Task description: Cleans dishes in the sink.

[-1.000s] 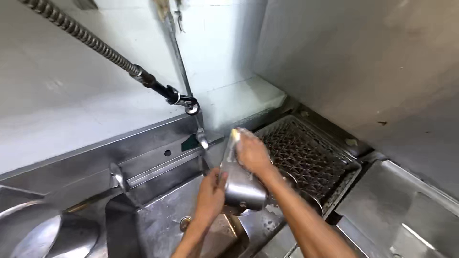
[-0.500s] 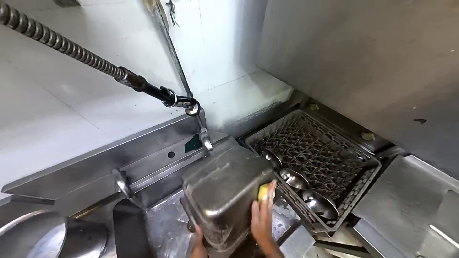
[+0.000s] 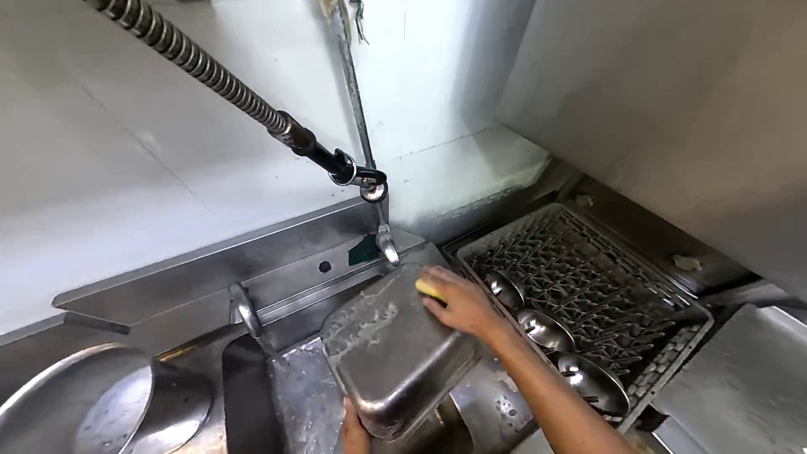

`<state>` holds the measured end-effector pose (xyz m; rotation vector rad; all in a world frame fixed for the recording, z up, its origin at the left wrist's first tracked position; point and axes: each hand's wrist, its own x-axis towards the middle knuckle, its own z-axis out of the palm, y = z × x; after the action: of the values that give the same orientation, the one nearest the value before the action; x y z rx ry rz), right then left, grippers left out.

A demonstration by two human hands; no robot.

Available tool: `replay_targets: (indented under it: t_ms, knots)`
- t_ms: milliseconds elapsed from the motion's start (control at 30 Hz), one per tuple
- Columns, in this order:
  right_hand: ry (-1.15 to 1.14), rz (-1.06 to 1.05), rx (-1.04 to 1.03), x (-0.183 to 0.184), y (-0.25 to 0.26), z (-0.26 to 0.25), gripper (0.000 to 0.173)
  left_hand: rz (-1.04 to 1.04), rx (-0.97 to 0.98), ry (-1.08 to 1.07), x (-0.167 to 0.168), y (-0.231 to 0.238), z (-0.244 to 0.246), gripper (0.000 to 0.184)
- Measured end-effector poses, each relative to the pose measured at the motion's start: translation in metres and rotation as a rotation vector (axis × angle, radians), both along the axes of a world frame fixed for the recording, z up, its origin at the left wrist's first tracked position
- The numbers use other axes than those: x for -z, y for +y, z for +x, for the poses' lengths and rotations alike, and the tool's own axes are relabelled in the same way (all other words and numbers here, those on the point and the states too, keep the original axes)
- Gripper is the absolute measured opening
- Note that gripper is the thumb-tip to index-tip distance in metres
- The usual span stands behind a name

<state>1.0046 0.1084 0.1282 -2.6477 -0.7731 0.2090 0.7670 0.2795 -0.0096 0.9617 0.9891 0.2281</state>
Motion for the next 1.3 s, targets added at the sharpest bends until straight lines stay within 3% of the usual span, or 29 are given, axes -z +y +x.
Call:
replay_targets:
  t_ms: [67, 200, 267, 367, 433, 500, 600, 700, 800, 900, 1000, 1100, 1200, 1300]
  knots:
    - [-0.069, -0.014, -0.005, 0.018, 0.03, -0.043, 0.065, 0.106, -0.003, 0.023, -0.005, -0.004, 0.009, 0.062]
    - [-0.014, 0.163, -0.126, 0.012, 0.061, -0.126, 0.068, 0.089, 0.03, 0.154, -0.012, -0.012, 0.023, 0.056]
    - [0.006, 0.112, -0.095, 0.015, 0.023, -0.119, 0.062, 0.092, 0.036, 0.249, -0.023, -0.009, 0.026, 0.062]
    - [0.141, 0.006, 0.168, 0.037, -0.049, -0.029, 0.065, 0.245, 0.111, 0.341, -0.038, -0.002, 0.024, 0.066]
    - [0.156, 0.002, 0.271, 0.045, -0.044, 0.011, 0.069, 0.36, 0.194, 0.335, -0.043, 0.002, 0.029, 0.065]
    - [0.156, 0.018, 0.239, 0.023, 0.003, 0.001, 0.069, 0.429, 0.226, 0.31, -0.047, 0.004, 0.037, 0.064]
    - [0.156, 0.075, 0.057, -0.016, 0.064, -0.068, 0.06, 0.431, 0.208, 0.282, -0.052, 0.004, 0.043, 0.062]
    - [0.045, 0.194, -0.017, -0.015, 0.036, -0.118, 0.045, 0.394, 0.178, 0.251, -0.055, 0.012, 0.05, 0.059]
    - [0.098, 0.19, 0.141, 0.018, -0.034, -0.065, 0.039, 0.413, 0.201, 0.247, -0.057, 0.019, 0.043, 0.058]
    - [0.138, 0.13, 0.226, 0.024, -0.018, 0.005, 0.043, 0.506, 0.261, 0.241, -0.059, 0.014, 0.045, 0.06]
    - [0.133, 0.213, 0.126, -0.012, 0.031, -0.055, 0.04, 0.537, 0.239, 0.217, -0.064, 0.019, 0.054, 0.059]
    - [0.131, 0.287, 0.085, 0.0, -0.015, -0.095, 0.042, 0.509, 0.197, 0.19, -0.061, 0.026, 0.057, 0.059]
    - [0.207, 0.138, 0.238, 0.025, -0.057, -0.024, 0.047, 0.469, 0.226, 0.179, -0.058, 0.023, 0.049, 0.059]
    - [0.135, 0.108, 0.317, 0.036, -0.012, 0.035, 0.046, 0.479, 0.227, 0.185, -0.051, 0.019, 0.046, 0.059]
